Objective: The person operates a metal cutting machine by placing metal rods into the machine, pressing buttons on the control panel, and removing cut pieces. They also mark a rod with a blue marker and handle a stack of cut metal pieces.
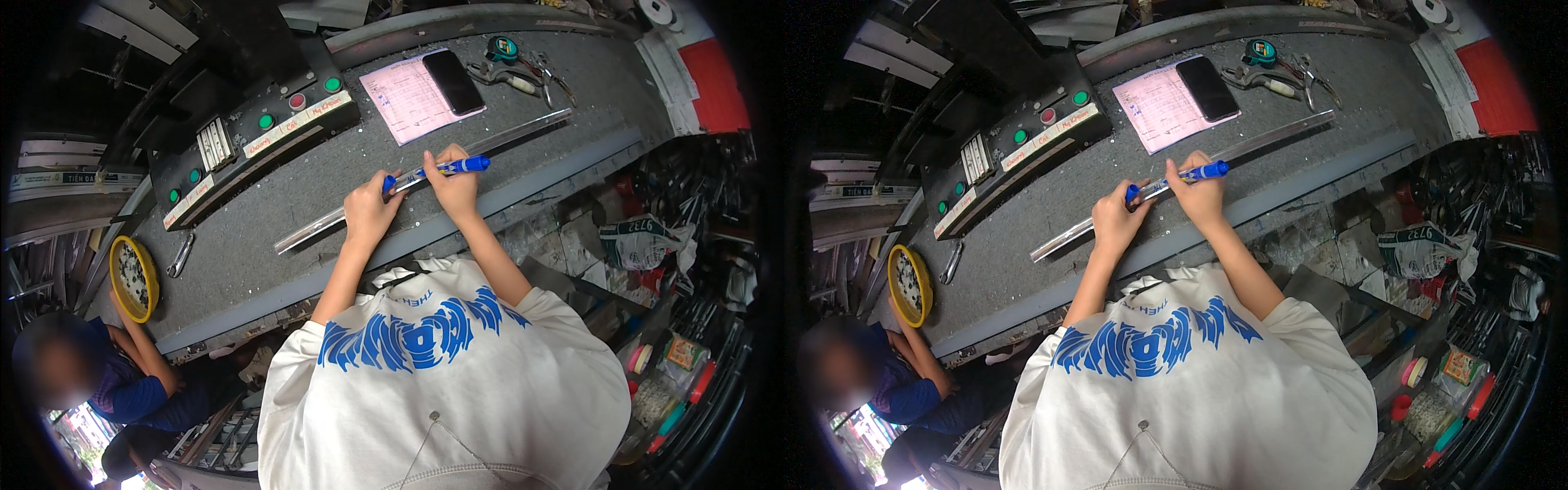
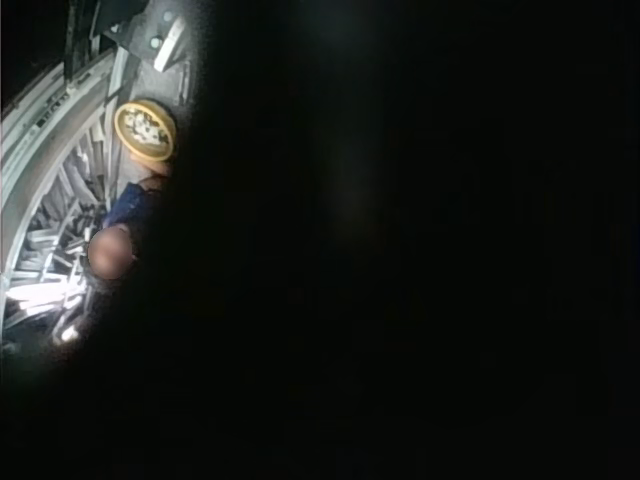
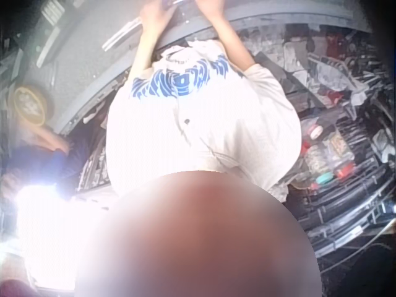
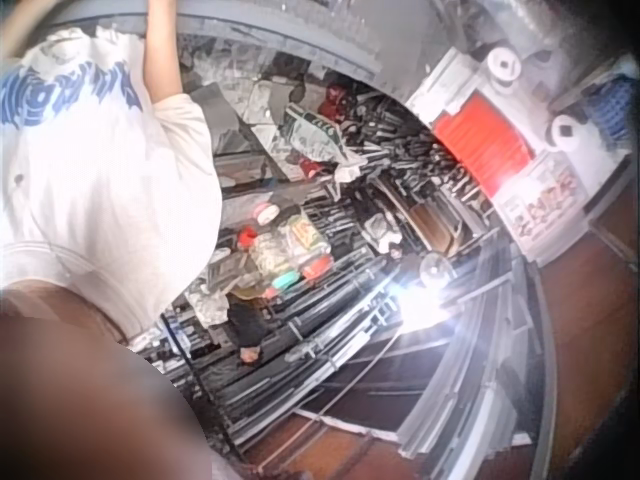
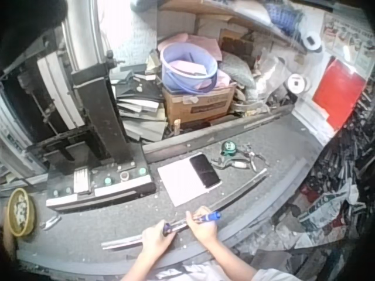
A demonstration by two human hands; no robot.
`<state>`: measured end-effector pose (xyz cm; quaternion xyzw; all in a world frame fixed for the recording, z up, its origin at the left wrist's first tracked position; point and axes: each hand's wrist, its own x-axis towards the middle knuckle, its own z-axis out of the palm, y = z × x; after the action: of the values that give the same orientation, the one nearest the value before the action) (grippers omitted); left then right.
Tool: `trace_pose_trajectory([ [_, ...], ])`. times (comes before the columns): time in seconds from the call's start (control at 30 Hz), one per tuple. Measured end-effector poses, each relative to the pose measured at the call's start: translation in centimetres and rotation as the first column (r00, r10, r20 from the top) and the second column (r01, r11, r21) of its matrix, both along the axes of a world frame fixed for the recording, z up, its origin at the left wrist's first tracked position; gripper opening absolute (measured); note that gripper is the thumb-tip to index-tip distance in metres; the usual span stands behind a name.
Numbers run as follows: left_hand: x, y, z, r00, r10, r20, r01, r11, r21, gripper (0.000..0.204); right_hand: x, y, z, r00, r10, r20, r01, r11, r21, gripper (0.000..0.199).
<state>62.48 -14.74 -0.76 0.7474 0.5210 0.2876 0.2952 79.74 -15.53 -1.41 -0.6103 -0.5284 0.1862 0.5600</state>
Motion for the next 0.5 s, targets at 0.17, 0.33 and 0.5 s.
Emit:
trace_pose_trajectory([
  [0.17, 0.03, 0.07, 0.0, 1.0, 0.007, 0.0, -0.007, 1.0, 0.011, 0.029, 0.18, 0.02, -0.09, 0.999, 0.007, 0.038, -0.008, 1.0, 0.023, 0.033],
  [0.33, -0.02, -0.02, 0.11, 1.0, -0.001, -0.009, 0.001, 1.0, 0.008, 0.028, 0.45, -0.09, -0.42, 0.999, 0.021, 0.041, -0.022, 0.999, 0.039, 0.033],
  [0.5, -0.02, 0.04, 0.04, 1.0, -0.001, -0.012, 0.001, 1.0, 0.009, 0.027, 0.67, 0.04, -0.44, 1.0, 0.028, -0.009, -0.028, 0.999, 0.043, 0.032],
])
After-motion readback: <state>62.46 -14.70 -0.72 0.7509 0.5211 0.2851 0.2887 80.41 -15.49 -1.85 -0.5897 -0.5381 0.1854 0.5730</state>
